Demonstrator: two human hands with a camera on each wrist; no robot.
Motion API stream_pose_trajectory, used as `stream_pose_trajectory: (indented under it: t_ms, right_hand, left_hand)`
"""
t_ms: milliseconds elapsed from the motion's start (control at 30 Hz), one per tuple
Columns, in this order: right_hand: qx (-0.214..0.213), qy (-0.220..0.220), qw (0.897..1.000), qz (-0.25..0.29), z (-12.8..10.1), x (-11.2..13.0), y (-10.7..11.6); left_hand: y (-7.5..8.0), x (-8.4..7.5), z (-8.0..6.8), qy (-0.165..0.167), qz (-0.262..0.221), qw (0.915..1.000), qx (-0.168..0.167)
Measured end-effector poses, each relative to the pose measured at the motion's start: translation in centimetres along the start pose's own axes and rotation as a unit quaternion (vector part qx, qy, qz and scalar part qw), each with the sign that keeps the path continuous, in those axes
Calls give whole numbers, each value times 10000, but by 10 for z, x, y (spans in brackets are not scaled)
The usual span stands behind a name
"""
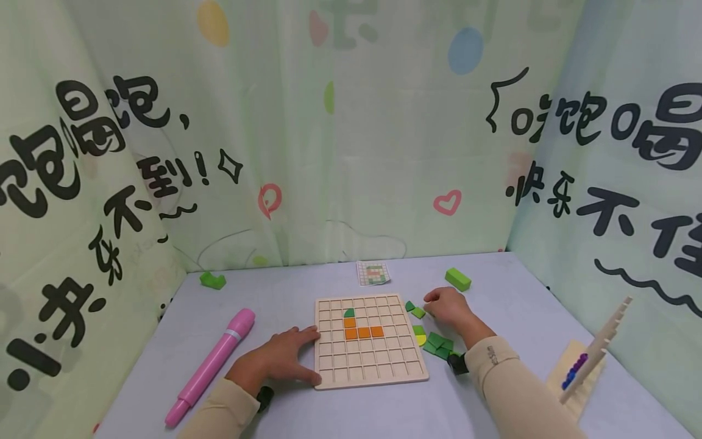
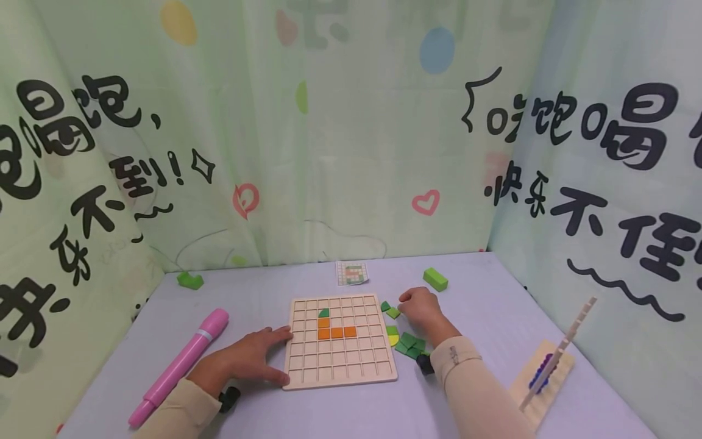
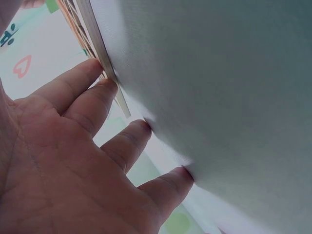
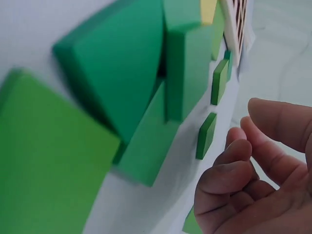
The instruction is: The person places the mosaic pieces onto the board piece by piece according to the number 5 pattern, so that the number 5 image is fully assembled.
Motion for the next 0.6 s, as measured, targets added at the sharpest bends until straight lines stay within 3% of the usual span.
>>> stream_pose_trajectory:
  t_ms: [300,600]
  right_hand:
    - [-162,-414,9981,-425,5,-17,3]
    - [-210,-398,9972,-599,8,-19,3]
  left_hand:
    - [-1,0,0,20,69,10000,24]
    - [0,-1,-1,-72,57,10000,-9]
Point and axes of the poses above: each hand's wrist, its own z-axis towards the middle knuckle, its own y-axis out of the back of the hand, x = y × z, the point moved 7 cm from there along z, towards the middle knuckle, and after that the axes turned 1 degree about -z, right-handed, at the moved point
